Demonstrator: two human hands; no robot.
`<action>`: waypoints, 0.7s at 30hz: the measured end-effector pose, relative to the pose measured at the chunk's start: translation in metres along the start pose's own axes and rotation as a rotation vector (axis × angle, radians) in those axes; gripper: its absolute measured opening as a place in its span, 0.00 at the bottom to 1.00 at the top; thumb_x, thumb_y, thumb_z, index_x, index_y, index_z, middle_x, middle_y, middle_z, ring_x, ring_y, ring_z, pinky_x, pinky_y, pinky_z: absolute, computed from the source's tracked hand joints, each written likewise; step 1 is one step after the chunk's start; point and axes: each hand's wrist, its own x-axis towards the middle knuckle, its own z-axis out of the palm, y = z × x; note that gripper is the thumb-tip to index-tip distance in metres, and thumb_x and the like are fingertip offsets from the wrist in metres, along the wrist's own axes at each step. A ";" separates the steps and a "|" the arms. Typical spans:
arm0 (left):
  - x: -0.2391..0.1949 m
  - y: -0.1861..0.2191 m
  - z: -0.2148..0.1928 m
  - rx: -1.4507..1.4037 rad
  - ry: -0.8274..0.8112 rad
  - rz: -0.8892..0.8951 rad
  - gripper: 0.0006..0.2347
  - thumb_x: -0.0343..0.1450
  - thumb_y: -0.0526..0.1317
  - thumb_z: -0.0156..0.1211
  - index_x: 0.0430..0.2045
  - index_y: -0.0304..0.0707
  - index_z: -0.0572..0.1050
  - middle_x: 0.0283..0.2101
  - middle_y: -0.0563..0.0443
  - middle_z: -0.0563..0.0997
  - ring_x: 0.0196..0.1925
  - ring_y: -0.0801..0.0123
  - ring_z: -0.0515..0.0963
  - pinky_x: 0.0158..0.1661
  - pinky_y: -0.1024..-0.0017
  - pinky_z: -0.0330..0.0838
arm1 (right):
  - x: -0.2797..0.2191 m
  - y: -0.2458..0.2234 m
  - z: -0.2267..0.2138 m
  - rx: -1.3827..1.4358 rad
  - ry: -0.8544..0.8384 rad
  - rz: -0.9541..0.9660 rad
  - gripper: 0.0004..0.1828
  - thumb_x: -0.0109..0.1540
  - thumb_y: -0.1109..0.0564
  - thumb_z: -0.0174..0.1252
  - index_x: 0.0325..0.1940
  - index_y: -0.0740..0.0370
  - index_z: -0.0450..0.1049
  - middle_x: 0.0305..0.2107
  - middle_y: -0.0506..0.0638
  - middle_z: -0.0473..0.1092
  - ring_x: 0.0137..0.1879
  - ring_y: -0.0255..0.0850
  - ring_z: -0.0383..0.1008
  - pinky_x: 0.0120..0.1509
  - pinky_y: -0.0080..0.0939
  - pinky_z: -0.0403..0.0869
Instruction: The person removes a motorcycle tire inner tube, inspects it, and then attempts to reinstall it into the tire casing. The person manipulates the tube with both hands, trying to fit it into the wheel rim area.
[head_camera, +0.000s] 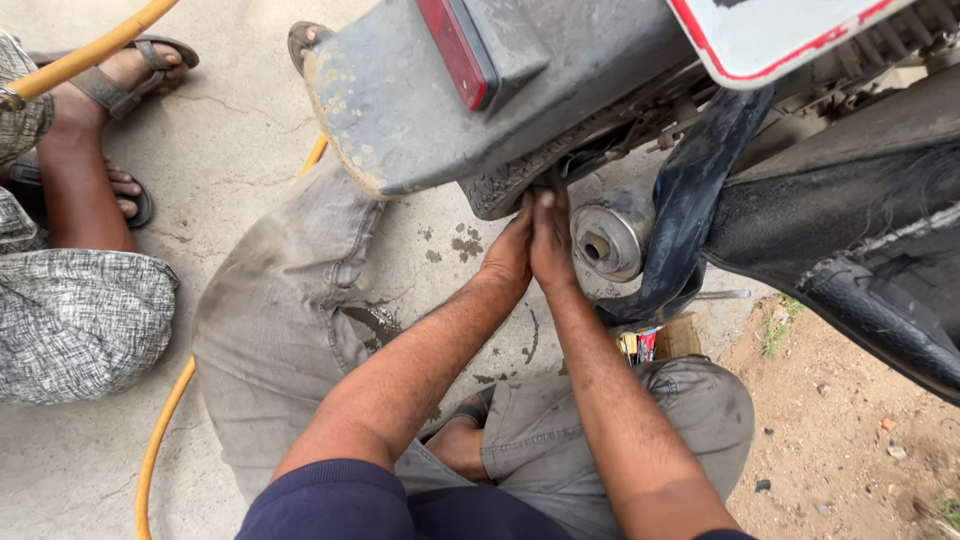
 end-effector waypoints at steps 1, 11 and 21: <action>0.001 0.008 -0.003 -0.058 0.027 -0.037 0.29 0.74 0.51 0.49 0.69 0.36 0.60 0.75 0.41 0.55 0.76 0.45 0.50 0.70 0.46 0.36 | 0.015 0.002 -0.001 -0.037 -0.048 0.060 0.44 0.72 0.27 0.33 0.77 0.64 0.56 0.68 0.58 0.61 0.73 0.49 0.61 0.76 0.49 0.61; 0.024 0.034 0.010 -0.099 0.127 -0.171 0.30 0.74 0.49 0.48 0.71 0.36 0.54 0.75 0.43 0.51 0.76 0.50 0.46 0.71 0.49 0.34 | -0.004 -0.024 0.007 -0.306 0.103 -0.418 0.41 0.76 0.31 0.29 0.73 0.71 0.56 0.66 0.67 0.55 0.73 0.60 0.55 0.75 0.59 0.56; 0.051 0.039 0.038 -0.253 0.191 -0.213 0.29 0.76 0.49 0.40 0.71 0.29 0.59 0.75 0.39 0.57 0.77 0.46 0.49 0.71 0.50 0.30 | 0.036 0.039 -0.005 -0.118 0.190 -0.140 0.26 0.69 0.51 0.49 0.68 0.65 0.60 0.61 0.63 0.63 0.68 0.58 0.64 0.73 0.52 0.64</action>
